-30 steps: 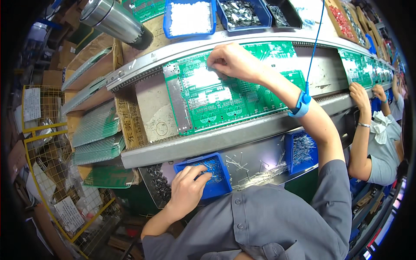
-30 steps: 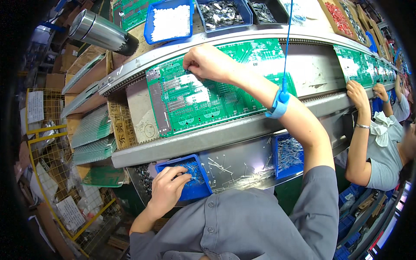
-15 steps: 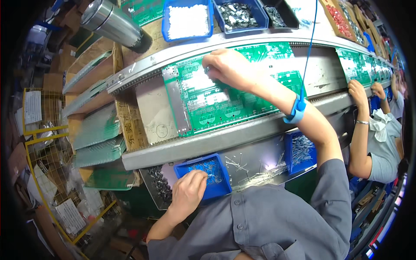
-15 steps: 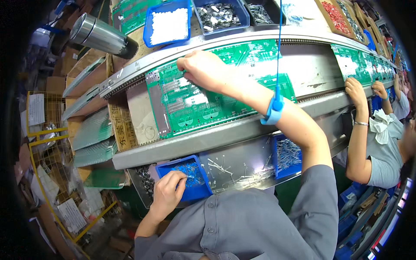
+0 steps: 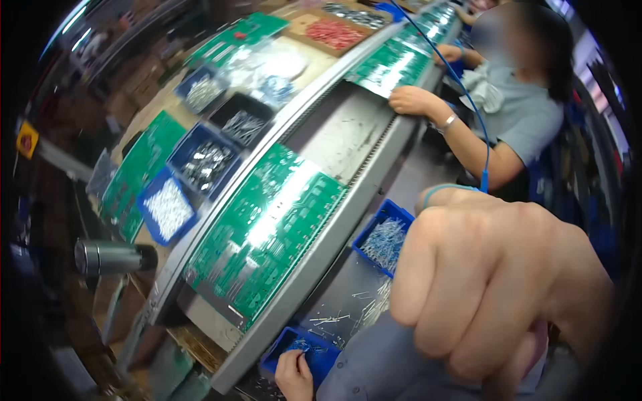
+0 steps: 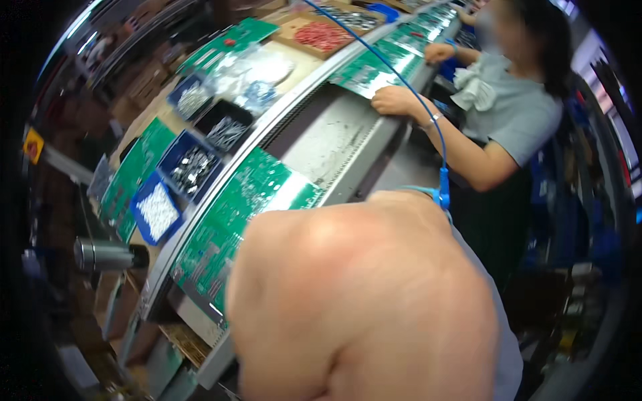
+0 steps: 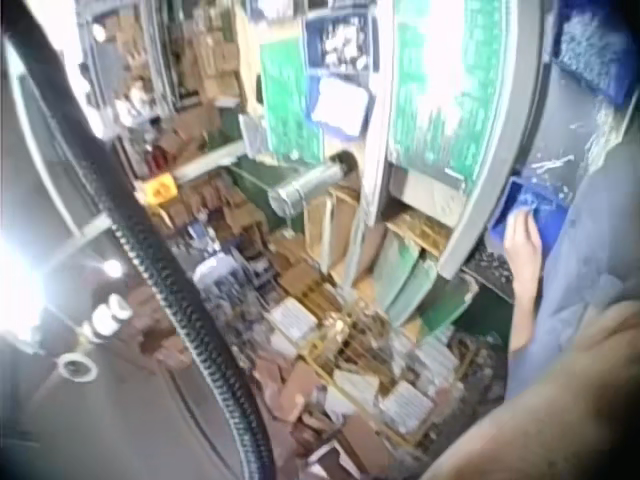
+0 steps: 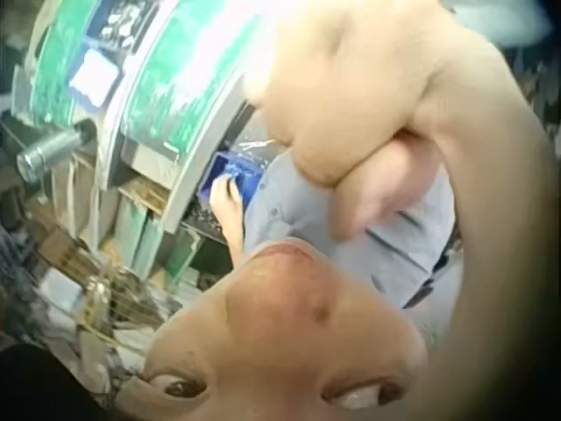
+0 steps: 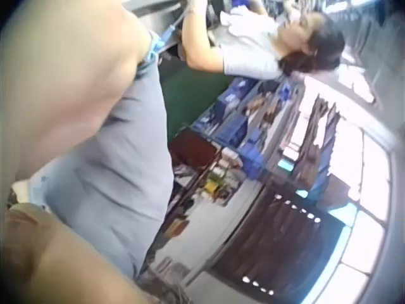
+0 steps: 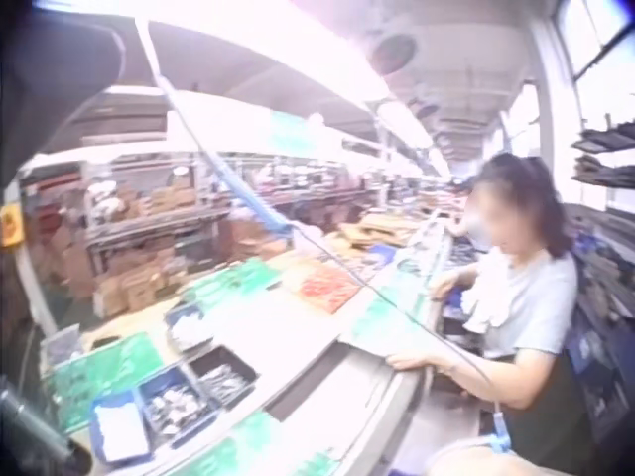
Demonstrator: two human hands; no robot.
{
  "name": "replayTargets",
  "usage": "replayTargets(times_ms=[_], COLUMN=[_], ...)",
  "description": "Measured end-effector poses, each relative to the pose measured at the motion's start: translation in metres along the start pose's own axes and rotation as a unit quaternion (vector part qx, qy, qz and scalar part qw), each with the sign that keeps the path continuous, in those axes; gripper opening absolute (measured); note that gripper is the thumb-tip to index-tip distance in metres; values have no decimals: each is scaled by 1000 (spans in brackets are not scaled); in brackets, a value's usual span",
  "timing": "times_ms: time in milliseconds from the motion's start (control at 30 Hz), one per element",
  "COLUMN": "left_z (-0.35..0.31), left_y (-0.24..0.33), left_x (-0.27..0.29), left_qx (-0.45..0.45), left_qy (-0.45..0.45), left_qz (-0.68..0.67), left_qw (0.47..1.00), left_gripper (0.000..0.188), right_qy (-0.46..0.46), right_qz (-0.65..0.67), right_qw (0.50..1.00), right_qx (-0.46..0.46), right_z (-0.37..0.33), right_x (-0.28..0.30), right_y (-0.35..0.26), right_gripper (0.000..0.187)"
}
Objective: The person takes electronic components from bins and inserts them into circuit boards along a conveyor assembly line.
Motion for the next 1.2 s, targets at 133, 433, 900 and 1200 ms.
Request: replayTargets(times_ms=[133,433,900,1200], left_z=[6,-15,-12,-14], left_y=[18,-23,-4,-4], left_x=[-4,-15,-11,-12], left_qx=[-40,30,65,-19], left_qy=[5,15,-26,18], left_qz=[8,-50,49,58], left_qw=[999,998,996,998], left_gripper=[10,13,14,16], right_qy=[42,31,20,21], right_qz=[-42,-44,-28,-23], right_qw=[998,994,978,965], right_qx=[23,99,208,259], right_z=[-26,-35,-39,-49], right_x=[12,14,14,14], right_y=[-25,-46,-55,-62], right_gripper=[6,3,6,9])
Point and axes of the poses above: each hand's wrist, its own z-axis towards the middle knuckle, its own x-axis out of the back of the hand, y = z × x, the point moved 5 cm from there along z, towards the middle knuckle, and after that the axes turned 5 degrees about -y, right-handed, at the moved point
